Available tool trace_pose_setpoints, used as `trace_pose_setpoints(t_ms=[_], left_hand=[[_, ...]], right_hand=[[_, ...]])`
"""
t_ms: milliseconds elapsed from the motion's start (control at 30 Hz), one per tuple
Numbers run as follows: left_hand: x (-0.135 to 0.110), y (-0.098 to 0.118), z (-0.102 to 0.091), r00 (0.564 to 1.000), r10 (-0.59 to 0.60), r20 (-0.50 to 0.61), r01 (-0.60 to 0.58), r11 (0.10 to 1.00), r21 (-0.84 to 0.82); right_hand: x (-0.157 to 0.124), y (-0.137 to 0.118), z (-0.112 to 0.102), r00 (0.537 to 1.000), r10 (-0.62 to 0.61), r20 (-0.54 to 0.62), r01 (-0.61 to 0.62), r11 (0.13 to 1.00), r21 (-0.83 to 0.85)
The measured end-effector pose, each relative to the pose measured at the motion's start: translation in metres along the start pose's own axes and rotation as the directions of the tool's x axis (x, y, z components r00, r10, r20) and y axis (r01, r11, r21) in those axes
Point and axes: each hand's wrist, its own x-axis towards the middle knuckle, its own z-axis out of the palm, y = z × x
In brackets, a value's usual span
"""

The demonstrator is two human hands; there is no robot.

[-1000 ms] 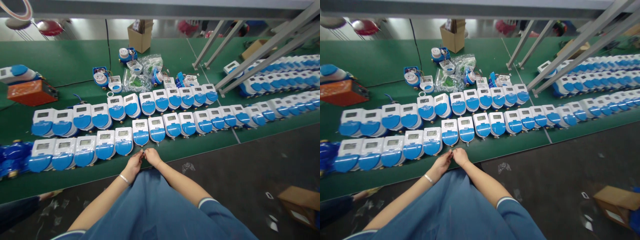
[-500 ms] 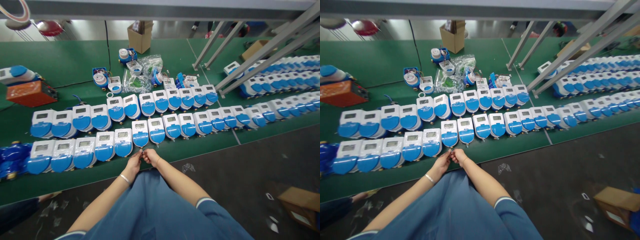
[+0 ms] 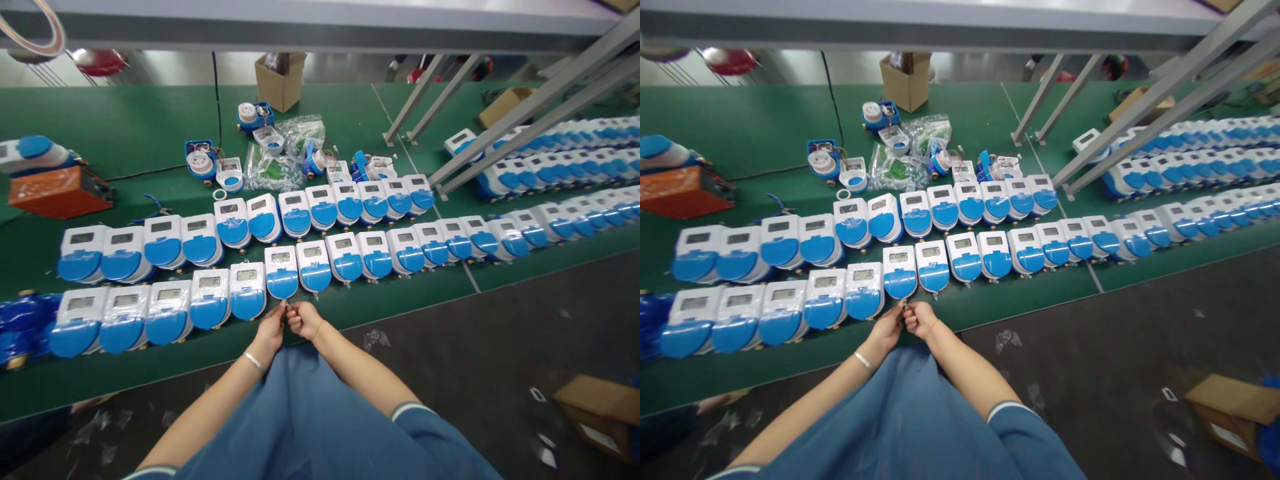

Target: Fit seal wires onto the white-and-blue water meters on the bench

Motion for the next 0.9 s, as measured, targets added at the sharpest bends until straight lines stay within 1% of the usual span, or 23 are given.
trace_pose_setpoints(t_ms=[100, 167, 200, 233, 267, 300, 333, 367, 400, 433, 467, 500, 533, 567, 600, 633, 667, 700, 767, 833, 900], left_hand=[[-0.001, 0.003, 0.002, 1.0, 0.008, -0.001, -0.008, 0.999, 0.04], [-0.005, 0.006, 0.002, 1.0, 0.005, 0.014, -0.007, 0.993, 0.117], [-0.009, 0.007, 0.0, 1.0, -0.006, 0.017, 0.003, 0.985, 0.173], [-0.015, 0.009, -0.003, 0.999, -0.025, 0.02, 0.019, 0.97, 0.243], [-0.021, 0.011, -0.006, 0.998, -0.049, 0.035, 0.035, 0.943, 0.331], [-0.028, 0.015, -0.01, 0.995, -0.072, 0.075, 0.033, 0.902, 0.431], [-0.035, 0.021, -0.013, 0.985, -0.087, 0.149, -0.006, 0.847, 0.532], [-0.04, 0.028, -0.015, 0.963, -0.082, 0.258, -0.098, 0.782, 0.616], [-0.045, 0.039, -0.015, 0.92, -0.054, 0.387, -0.237, 0.71, 0.663], [-0.047, 0.051, -0.012, 0.858, 0.0, 0.514, -0.4, 0.628, 0.667], [-0.046, 0.066, -0.007, 0.782, 0.083, 0.618, -0.558, 0.533, 0.636], [-0.042, 0.082, 0.0, 0.705, 0.182, 0.685, -0.686, 0.419, 0.595], [-0.035, 0.098, 0.009, 0.633, 0.272, 0.725, -0.772, 0.291, 0.565], [-0.027, 0.113, 0.019, 0.574, 0.342, 0.744, -0.817, 0.168, 0.552], [-0.016, 0.127, 0.029, 0.532, 0.368, 0.763, -0.833, 0.063, 0.55], [-0.004, 0.139, 0.039, 0.505, 0.355, 0.787, -0.837, -0.023, 0.547], [0.007, 0.149, 0.048, 0.494, 0.331, 0.804, -0.833, -0.085, 0.547], [0.018, 0.155, 0.055, 0.497, 0.299, 0.815, -0.825, -0.128, 0.55], [0.036, 0.162, 0.066, 0.504, 0.243, 0.829, -0.818, -0.175, 0.548], [0.047, 0.162, 0.072, 0.491, 0.216, 0.844, -0.824, -0.197, 0.531], [0.053, 0.161, 0.074, 0.468, 0.224, 0.855, -0.834, -0.207, 0.511]], right_hand=[[-0.002, -0.004, 0.002, 1.0, 0.026, 0.015, -0.026, 1.0, -0.003], [-0.012, -0.005, 0.003, 0.999, 0.026, -0.026, -0.026, 0.999, -0.017], [-0.02, -0.006, 0.002, 0.996, -0.032, -0.081, 0.027, 0.997, -0.067], [-0.028, -0.008, 0.0, 0.977, -0.147, -0.155, 0.122, 0.979, -0.162], [-0.037, -0.011, -0.004, 0.924, -0.311, -0.222, 0.238, 0.923, -0.302], [-0.045, -0.016, -0.01, 0.83, -0.495, -0.258, 0.34, 0.815, -0.47], [-0.051, -0.023, -0.018, 0.704, -0.663, -0.256, 0.396, 0.666, -0.632], [-0.055, -0.031, -0.028, 0.589, -0.774, -0.233, 0.397, 0.528, -0.751], [-0.056, -0.04, -0.039, 0.511, -0.831, -0.22, 0.363, 0.441, -0.821], [-0.055, -0.05, -0.051, 0.466, -0.857, -0.221, 0.318, 0.395, -0.862], [-0.051, -0.058, -0.062, 0.451, -0.864, -0.225, 0.282, 0.377, -0.882], [-0.045, -0.066, -0.072, 0.458, -0.86, -0.224, 0.26, 0.371, -0.892], [-0.038, -0.073, -0.081, 0.479, -0.851, -0.215, 0.252, 0.368, -0.895], [-0.031, -0.078, -0.087, 0.507, -0.84, -0.193, 0.258, 0.362, -0.896], [-0.025, -0.081, -0.092, 0.533, -0.83, -0.165, 0.269, 0.351, -0.897], [-0.02, -0.084, -0.094, 0.552, -0.822, -0.139, 0.276, 0.338, -0.9], [-0.015, -0.086, -0.095, 0.564, -0.817, -0.121, 0.278, 0.326, -0.904], [-0.012, -0.088, -0.095, 0.574, -0.812, -0.106, 0.275, 0.314, -0.909], [-0.009, -0.092, -0.094, 0.588, -0.802, -0.101, 0.263, 0.308, -0.914], [-0.01, -0.097, -0.095, 0.598, -0.787, -0.154, 0.255, 0.368, -0.894], [-0.012, -0.101, -0.099, 0.607, -0.769, -0.203, 0.287, 0.45, -0.846]])
